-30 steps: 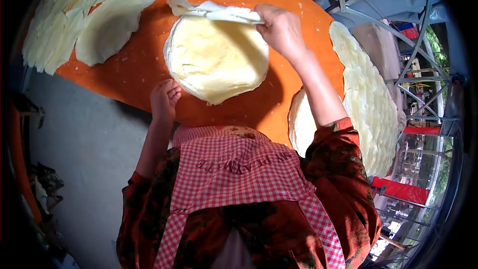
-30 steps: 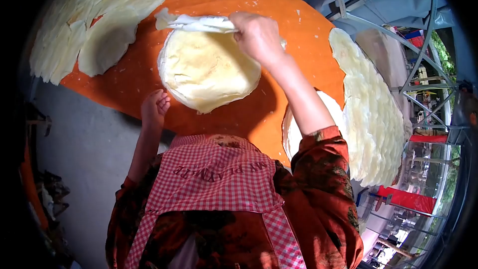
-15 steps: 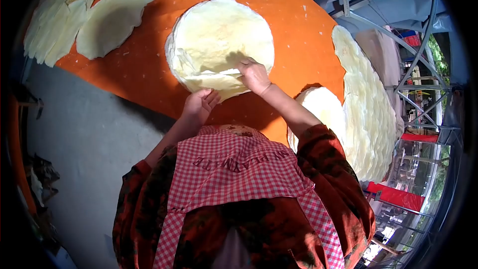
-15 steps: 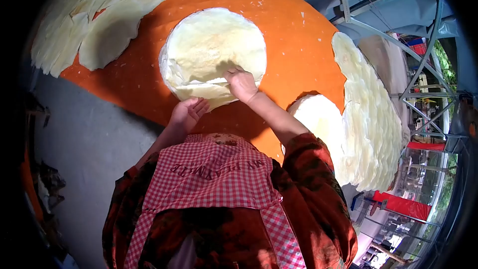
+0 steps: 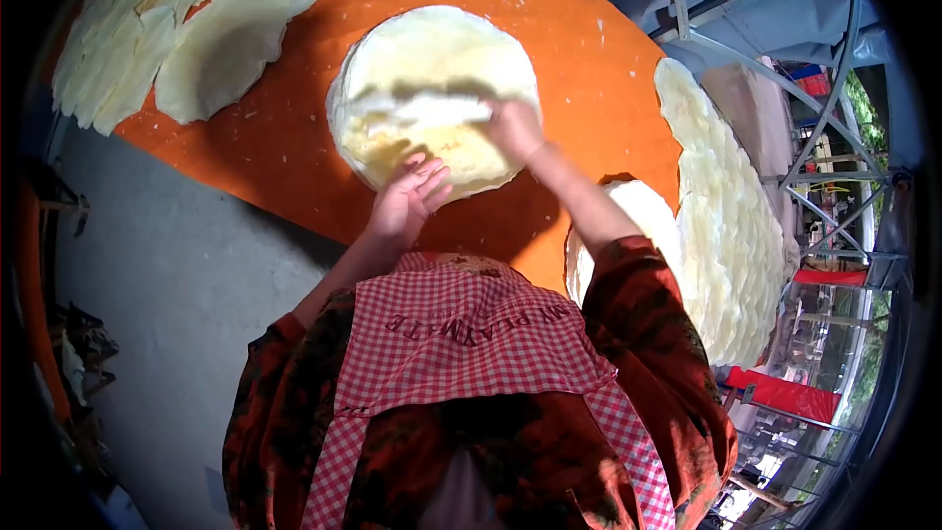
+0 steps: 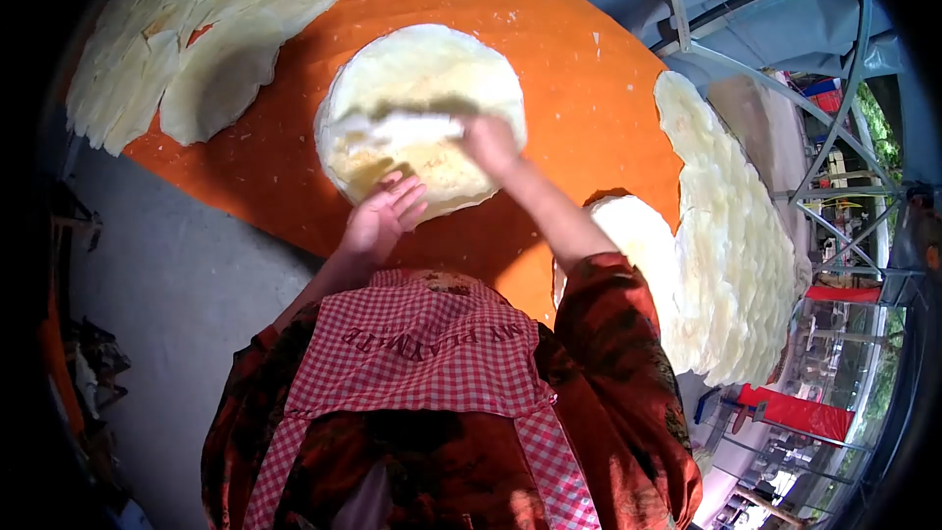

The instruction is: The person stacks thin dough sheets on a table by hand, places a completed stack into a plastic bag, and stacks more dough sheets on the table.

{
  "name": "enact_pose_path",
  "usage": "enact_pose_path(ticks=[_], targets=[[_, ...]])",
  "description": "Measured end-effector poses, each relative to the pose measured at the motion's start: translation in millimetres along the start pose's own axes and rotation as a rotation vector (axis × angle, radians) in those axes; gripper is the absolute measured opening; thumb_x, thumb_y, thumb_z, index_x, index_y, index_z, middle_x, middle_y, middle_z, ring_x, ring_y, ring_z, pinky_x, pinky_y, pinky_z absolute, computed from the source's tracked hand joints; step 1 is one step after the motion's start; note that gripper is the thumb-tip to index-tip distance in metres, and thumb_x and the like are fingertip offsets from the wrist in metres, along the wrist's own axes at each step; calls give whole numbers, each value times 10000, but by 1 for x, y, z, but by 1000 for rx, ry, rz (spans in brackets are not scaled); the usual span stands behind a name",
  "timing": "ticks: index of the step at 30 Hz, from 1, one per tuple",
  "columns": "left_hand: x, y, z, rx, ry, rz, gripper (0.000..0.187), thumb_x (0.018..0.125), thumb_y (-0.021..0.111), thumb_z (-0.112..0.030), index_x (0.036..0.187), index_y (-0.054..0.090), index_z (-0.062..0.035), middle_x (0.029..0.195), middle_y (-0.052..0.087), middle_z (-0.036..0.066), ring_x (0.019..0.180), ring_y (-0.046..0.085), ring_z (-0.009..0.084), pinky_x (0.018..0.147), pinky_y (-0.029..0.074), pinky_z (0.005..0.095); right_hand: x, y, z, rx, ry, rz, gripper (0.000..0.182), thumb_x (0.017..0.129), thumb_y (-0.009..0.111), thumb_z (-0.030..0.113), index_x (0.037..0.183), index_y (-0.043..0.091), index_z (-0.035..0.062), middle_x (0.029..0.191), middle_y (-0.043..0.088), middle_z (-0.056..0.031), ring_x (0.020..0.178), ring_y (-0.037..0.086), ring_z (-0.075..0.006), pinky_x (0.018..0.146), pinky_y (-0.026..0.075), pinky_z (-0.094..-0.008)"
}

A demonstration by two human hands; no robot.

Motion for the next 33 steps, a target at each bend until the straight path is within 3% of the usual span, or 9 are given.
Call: enact_pose_path(ticks=[2, 4, 7, 10, 12, 14, 16, 22, 33], targets=[[-6, -10, -8, 169, 118, -114, 288, 906, 512, -60, 1184, 442, -38, 1157, 528, 122, 1038, 575, 241, 891, 500, 362, 35, -65, 7, -12, -44, -115, 198, 742, 699, 197, 938, 719, 180, 781, 678, -94, 702, 650, -297, 623, 516, -418], [-14, -25, -27, 365, 327, -312, 271, 897, 521, -60, 1158, 451, -31, 1077, 554, 112, 940, 600, 218, 856, 509, 335, 38, -123, 44, -89, -153, -217, 209, 682, 615, -4, 859, 667, 93, 778, 655, -118, 710, 636, -309, 596, 516, -396], [-18, -62, -48, 309, 375, -587, 267, 885, 528, -58, 1139, 453, -24, 999, 563, 99, 899, 587, 182, 823, 505, 305, 5, -120, 79, -32, -284, -270, 238, 613, 654, -14, 834, 635, 73, 775, 650, -104, 672, 628, -309, 577, 506, -401], [-22, -70, -38, 356, 156, -453, 275, 882, 536, -66, 1139, 452, -15, 1031, 559, 114, 938, 586, 189, 838, 494, 304, -37, -9, 54, -165, -170, -5, 200, 711, 745, 182, 862, 640, 104, 717, 631, -105, 654, 625, -290, 564, 507, -392], [-33, -60, -25, 356, 44, -440, 279, 890, 532, -82, 1148, 451, -13, 1039, 562, 117, 954, 584, 186, 851, 488, 310, -59, 41, 41, -50, -229, 90, 170, 704, 633, 84, 871, 649, 114, 695, 633, -104, 641, 632, -275, 538, 493, -410], [-36, -55, -18, 373, -19, -408, 271, 902, 521, -111, 1147, 463, -13, 1040, 574, 117, 965, 589, 191, 858, 485, 323, -63, 43, 47, 15, -206, -32, 179, 704, 638, 86, 878, 659, 119, 723, 642, -105, 660, 635, -287, 573, 502, -412], [-36, -57, -10, 394, -39, -354, 262, 916, 503, -154, 1138, 486, -16, 1036, 595, 115, 972, 600, 205, 858, 485, 341, -61, 41, 40, -14, -128, 120, 188, 696, 647, 86, 880, 671, 116, 762, 648, -110, 702, 640, -288, 607, 508, -409], [-27, -45, -10, 447, -37, -272, 295, 981, 438, -216, 1186, 480, -6, 1048, 598, 102, 960, 600, 191, 892, 482, 351, -52, 14, 33, 60, -20, 127, 264, 702, 685, 113, 966, 691, 113, 824, 671, -104, 750, 644, -288, 678, 513, -387], [-3, -61, 7, 95, -12, -236, 402, 1016, 329, -260, 1340, 333, -21, 1254, 509, 160, 1100, 552, 252, 928, 474, 441, -36, 1, 19, 289, 186, 239, 260, 756, 681, 171, 1014, 696, 144, 865, 677, -138, 804, 640, -305, 753, 512, -384]])
Point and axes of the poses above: each hand's wrist, its own x-axis towards the middle knuckle, its own y-axis out of the palm, z = x × y, the point moved 2 cm from there along x, towards the middle knuckle
